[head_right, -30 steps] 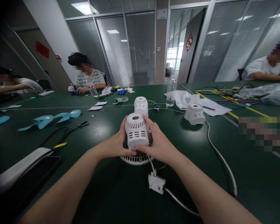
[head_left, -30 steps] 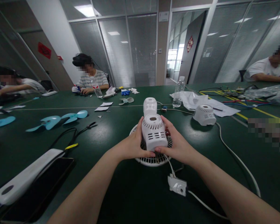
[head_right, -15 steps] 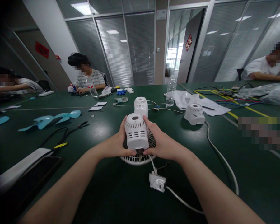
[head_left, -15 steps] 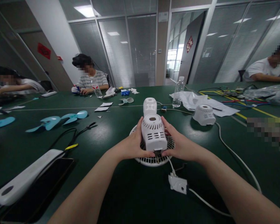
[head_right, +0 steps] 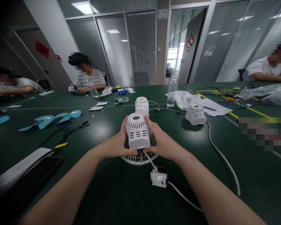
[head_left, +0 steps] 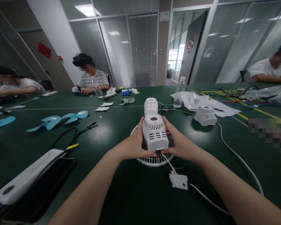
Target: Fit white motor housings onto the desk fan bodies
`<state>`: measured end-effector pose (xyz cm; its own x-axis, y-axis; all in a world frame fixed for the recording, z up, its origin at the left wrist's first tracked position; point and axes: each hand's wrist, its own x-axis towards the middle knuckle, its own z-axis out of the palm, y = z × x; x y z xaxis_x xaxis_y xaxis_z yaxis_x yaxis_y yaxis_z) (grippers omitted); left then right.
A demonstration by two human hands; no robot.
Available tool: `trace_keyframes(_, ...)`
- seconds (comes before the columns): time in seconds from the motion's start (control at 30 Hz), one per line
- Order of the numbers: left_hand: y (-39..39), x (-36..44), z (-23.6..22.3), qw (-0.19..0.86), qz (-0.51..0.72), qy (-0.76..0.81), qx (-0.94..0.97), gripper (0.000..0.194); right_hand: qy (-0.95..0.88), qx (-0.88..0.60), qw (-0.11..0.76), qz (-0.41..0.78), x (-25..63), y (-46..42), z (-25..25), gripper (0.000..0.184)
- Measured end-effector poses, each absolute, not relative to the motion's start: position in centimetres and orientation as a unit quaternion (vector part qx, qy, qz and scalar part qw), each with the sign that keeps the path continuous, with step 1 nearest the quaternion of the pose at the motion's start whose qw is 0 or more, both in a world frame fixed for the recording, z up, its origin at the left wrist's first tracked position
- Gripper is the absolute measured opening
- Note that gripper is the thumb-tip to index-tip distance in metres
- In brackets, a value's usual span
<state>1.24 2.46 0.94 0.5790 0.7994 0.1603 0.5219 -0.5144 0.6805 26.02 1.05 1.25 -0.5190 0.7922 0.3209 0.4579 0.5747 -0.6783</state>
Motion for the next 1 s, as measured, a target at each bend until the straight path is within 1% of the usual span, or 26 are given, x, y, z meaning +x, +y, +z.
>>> trace_keyframes(0.13,2.42,1.28,0.98,0.290,0.224,0.400,0.840,0.145,-0.835,-0.381,0.333,0.216,25.32,0.69,1.07,0.128)
trace_keyframes(0.27,2.41,1.34,1.02,0.289,0.229,0.397,0.840,0.144,-0.836,-0.379,0.341,0.201,24.94,0.47,1.09,0.127)
trace_keyframes(0.57,2.38,1.26,1.11,0.306,0.231,0.394,0.836,0.145,-0.824,-0.369,0.333,0.272,25.27,0.16,1.67,0.130)
trace_keyframes(0.63,2.31,1.27,1.27,0.308,0.228,0.395,0.835,0.144,-0.821,-0.366,0.332,0.287,25.45,0.10,1.79,0.127)
trace_keyframes(0.77,2.12,1.44,1.65,0.297,0.225,0.396,0.839,0.144,-0.809,-0.366,0.343,0.305,25.56,0.12,1.87,0.115)
trace_keyframes(1.0,2.05,1.47,1.87,0.300,0.221,0.391,0.842,0.143,-0.803,-0.381,0.341,0.306,25.47,0.09,1.96,0.116)
